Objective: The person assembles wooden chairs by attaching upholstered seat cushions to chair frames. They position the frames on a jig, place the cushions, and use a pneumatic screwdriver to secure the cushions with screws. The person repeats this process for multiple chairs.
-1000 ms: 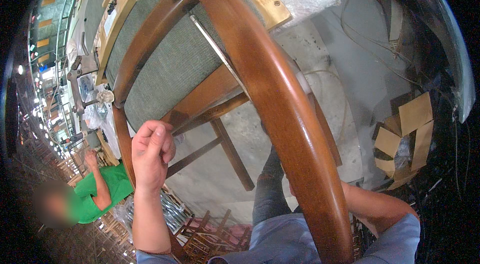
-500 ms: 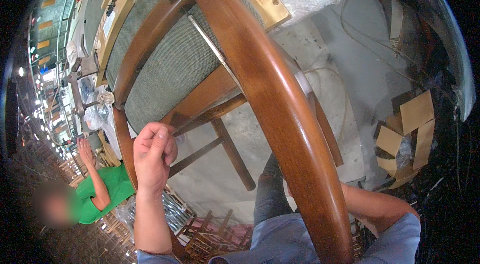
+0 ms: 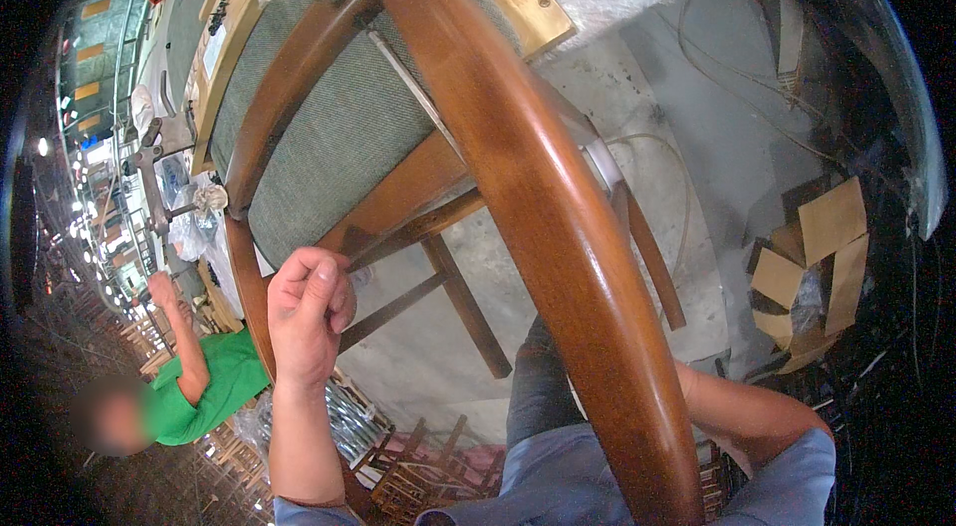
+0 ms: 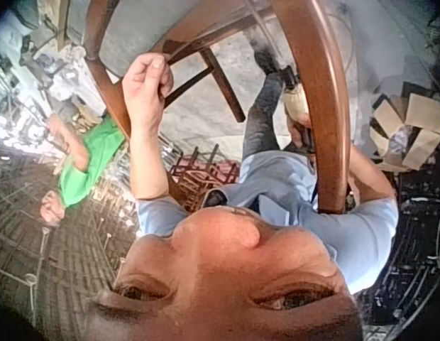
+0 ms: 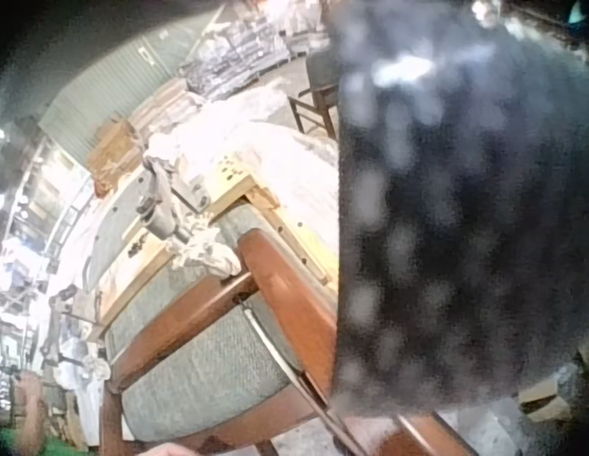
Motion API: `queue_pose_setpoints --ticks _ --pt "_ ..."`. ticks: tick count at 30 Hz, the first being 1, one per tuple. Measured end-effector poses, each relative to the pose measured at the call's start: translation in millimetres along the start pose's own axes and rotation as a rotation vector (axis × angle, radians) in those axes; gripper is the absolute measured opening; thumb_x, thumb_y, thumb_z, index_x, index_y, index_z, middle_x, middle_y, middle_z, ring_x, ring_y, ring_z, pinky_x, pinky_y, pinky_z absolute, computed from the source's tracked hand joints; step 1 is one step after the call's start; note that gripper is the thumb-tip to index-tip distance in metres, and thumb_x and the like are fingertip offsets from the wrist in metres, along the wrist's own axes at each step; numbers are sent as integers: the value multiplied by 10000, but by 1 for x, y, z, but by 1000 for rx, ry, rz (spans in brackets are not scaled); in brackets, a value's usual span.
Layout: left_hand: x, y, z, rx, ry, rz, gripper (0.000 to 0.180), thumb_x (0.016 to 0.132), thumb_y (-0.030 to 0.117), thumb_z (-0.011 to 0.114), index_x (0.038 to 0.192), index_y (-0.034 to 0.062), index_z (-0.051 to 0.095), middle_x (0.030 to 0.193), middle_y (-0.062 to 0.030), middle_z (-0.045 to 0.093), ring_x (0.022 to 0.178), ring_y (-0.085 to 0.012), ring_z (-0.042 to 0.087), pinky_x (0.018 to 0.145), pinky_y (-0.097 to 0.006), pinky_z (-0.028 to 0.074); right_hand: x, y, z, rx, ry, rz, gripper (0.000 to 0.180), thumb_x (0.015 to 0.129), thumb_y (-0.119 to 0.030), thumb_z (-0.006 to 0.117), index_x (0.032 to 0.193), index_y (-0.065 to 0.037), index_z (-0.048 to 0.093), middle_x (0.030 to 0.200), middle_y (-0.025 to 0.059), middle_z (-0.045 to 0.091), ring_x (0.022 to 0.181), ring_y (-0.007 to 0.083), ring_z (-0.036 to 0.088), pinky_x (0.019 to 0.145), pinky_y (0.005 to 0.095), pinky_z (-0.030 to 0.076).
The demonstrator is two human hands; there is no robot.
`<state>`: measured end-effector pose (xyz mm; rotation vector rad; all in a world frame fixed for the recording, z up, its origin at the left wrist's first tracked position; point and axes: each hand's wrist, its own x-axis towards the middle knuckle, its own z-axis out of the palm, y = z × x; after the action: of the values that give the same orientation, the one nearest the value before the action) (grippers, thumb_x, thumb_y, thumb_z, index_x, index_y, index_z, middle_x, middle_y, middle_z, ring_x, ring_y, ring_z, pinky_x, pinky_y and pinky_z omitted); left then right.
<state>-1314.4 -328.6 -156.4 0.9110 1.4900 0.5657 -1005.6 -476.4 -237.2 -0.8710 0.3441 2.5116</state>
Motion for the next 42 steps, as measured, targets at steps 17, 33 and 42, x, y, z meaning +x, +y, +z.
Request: queue_pose_setpoints --ticks 17,33,42 --pt "-6 2 9 -4 -31 -19 213 1022 215 623 987 4 613 645 13 500 526 -63 412 481 -218 316 4 17 -18 -70 -3 -17 507 878 -444 742 1131 -78 501 789 76 596 665 156 590 416 265 437" --pt "-5 2 6 -13 -28 -16 204 1019 203 626 982 3 619 644 12 499 530 -63 408 475 -218 319 35 9 -3 -285 -253 -174 355 935 -343 660 1056 -49 504 757 77 612 595 154 602 397 275 456" --pt "-8 -1 7 6 -34 -29 189 1019 206 622 975 22 620 633 16 501 513 -61 411 468 -217 306 57 34 3 -363 -157 -444 354 926 -322 658 1024 -11 520 725 85 624 578 156 613 541 300 495"
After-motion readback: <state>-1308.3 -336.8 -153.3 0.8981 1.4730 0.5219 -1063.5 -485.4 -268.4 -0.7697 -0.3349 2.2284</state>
